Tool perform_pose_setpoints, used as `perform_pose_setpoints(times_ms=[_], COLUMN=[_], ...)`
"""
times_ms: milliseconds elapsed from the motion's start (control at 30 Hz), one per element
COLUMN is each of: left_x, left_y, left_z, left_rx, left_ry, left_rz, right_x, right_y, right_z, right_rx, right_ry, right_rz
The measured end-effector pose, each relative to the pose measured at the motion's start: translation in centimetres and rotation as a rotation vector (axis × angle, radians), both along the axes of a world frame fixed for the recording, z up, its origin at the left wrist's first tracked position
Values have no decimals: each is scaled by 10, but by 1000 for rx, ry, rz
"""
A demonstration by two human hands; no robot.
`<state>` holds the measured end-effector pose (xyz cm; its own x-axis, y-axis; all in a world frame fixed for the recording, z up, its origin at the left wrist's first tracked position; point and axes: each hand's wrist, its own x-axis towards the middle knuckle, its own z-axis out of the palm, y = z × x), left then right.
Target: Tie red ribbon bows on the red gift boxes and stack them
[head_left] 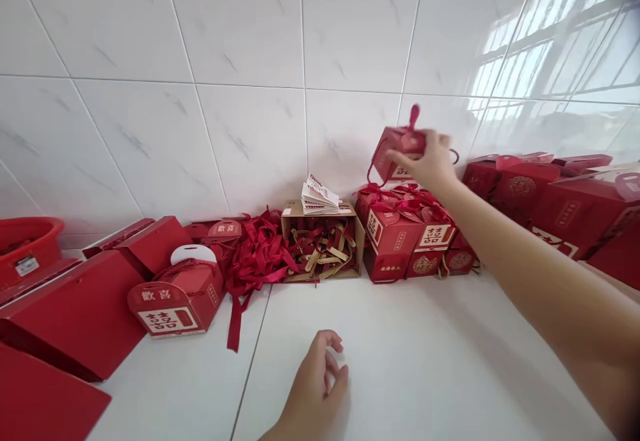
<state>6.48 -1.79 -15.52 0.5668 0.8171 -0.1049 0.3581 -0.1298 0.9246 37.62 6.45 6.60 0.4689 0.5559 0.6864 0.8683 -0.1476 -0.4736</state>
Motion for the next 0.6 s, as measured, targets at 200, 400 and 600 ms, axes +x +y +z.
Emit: perform_pose_setpoints(times_ms=[200, 400, 600], left_x=[-4, -7, -81], left_y=[-3, -14, -14], left_z=[6, 22, 126], left_rx=[5, 119, 954], left_ry=[26, 23, 321], left_rz=[6, -6, 174], right_x=[0, -61, -99], right_y=[39, -32, -130], right_z=[-33, -59, -174], right_rx=[-309, 113, 78], right_ry=[-28, -186, -401], right_rz=[71, 129, 463])
